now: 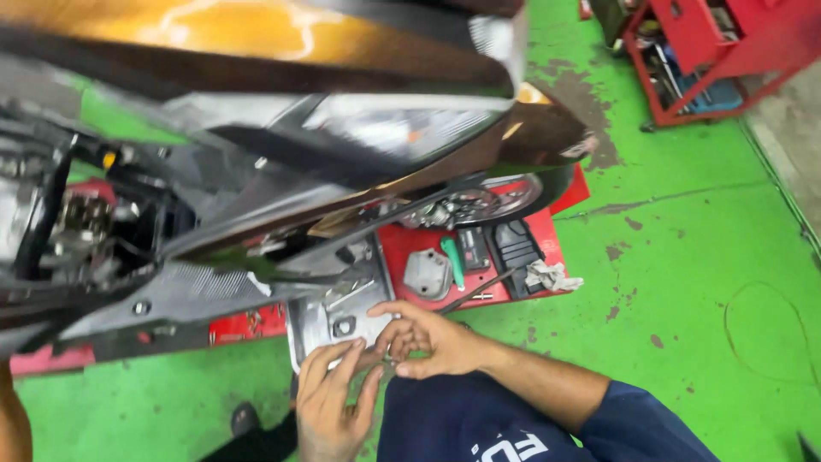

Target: The person searches through a tool drawer, selects a screwdriver, and uses it to manipulate a small metal part. They then wipe the part with a cloth and continue working on the motorcycle's engine area.

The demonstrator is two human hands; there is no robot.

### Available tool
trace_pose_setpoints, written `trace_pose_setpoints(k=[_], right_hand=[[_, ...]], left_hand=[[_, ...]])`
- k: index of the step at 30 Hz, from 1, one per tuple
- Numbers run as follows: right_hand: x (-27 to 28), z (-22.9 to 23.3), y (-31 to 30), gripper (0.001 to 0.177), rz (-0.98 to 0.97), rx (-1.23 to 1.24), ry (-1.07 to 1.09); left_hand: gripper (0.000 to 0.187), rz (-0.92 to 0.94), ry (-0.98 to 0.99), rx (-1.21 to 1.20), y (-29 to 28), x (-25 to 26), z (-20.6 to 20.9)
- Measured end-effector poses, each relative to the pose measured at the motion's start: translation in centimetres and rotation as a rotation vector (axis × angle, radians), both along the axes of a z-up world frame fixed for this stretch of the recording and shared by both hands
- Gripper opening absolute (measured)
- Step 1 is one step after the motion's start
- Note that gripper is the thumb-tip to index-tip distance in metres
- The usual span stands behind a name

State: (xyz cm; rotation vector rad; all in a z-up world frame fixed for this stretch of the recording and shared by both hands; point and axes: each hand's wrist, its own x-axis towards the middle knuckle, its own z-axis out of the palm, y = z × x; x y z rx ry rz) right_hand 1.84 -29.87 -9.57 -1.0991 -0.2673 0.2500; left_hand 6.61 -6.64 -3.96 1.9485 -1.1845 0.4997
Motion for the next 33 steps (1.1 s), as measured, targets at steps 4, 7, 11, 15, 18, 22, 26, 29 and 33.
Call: trace_pose_setpoints(k=[4,7,11,15,18,22,26,29,33], right_hand=[[0.0,-0.9,-0.2,0.089,-0.018,0.039,-0.009],[0.1,-2.0,-0.3,0.091,-0.054,0.146,0.021],[0.0,-2.7,-0.6,0.087,-0.099,0.386,0.123],[0.0,-3.9,-0.9,0.085,-0.148,0.497,0.188],[-0.1,-4.5,-1.2,0.071,-0.176,0.620,0.193],[-0.4,-5.3,-1.5,0.056,-0.188,0.691,0.164],[-1.3,-5.5,-1.9,0.049,-0.208,0.708,0.152],[-2.2,-5.3,-2.4,0.048,-0.245,0.685,0.112],[-3.5,-5.4,-2.5,0.048,-0.286,0.654,0.103]], left_hand=[[0.044,0.118,-0.007,-0.014,-0.6,0.1,-2.2],[0.051,0.174,0.007,0.001,-0.3,0.1,-4.4],[0.052,0.235,-0.104,0.001,0.6,2.0,-11.2],[0.052,0.220,-0.114,0.016,-0.8,1.5,-11.1],[0.046,0.150,-0.132,-0.016,-1.9,1.3,-10.0],[0.053,0.073,-0.251,0.052,-2.4,2.0,-10.0],[0.068,-0.033,-0.170,0.154,-1.8,1.6,-9.8],[0.054,-0.012,-0.172,0.073,-4.9,-0.6,-7.4],[0.049,0.004,-0.124,0.042,-4.8,-2.1,-7.4]])
